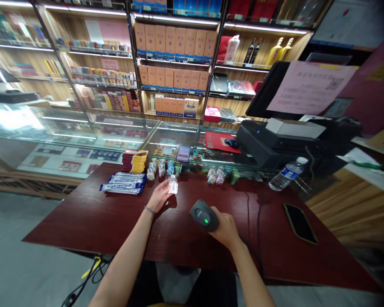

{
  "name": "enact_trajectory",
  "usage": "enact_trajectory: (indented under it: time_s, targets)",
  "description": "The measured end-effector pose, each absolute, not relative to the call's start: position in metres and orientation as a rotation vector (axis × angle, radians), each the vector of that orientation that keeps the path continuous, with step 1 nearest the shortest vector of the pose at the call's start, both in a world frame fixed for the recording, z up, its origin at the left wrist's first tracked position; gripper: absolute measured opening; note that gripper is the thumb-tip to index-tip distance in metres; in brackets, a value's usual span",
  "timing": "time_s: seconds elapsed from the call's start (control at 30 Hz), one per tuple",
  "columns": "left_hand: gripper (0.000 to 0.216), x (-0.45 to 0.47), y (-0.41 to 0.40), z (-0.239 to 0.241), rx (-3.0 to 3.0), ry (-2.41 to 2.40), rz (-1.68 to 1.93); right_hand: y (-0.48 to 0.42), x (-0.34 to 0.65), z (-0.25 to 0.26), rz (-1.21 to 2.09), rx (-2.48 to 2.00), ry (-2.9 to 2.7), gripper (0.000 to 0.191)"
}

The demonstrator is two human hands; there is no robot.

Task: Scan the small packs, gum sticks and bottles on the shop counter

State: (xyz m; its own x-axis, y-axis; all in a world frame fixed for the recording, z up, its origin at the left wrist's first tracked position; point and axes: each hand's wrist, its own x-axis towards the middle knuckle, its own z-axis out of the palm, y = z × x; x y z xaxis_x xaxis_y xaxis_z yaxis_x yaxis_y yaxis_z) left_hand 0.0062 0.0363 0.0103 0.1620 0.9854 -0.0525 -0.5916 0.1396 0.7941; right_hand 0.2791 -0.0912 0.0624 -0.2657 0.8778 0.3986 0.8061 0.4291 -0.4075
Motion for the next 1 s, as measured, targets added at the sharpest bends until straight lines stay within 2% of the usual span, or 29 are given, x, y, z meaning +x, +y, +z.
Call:
enact_trajectory:
  time_s: [0.13, 0.4, 0.7, 1.0]
  targets:
    - [0.049, 0.004, 0.035, 0.011, 0.702, 0.687, 1.266, -0.091, 0.280, 0.062, 0.193, -1.424, -2.096, 0.047]
    - [0.048, 0.025, 0.036, 0.015, 0.862, 0.802, 1.174, -0.101, 0.301, 0.065, 0.182, -1.482, -1.985, 0.045]
    - [0.035, 0.127, 0.047, 0.024, 1.578, 1.247, 1.274, -0.117, 0.344, 0.064, 0.063, -1.563, -1.880, 0.039]
    - [0.034, 0.227, 0.053, -0.004, 1.776, 1.220, 1.255, -0.139, 0.389, 0.065, -0.027, -1.636, -1.775, 0.039]
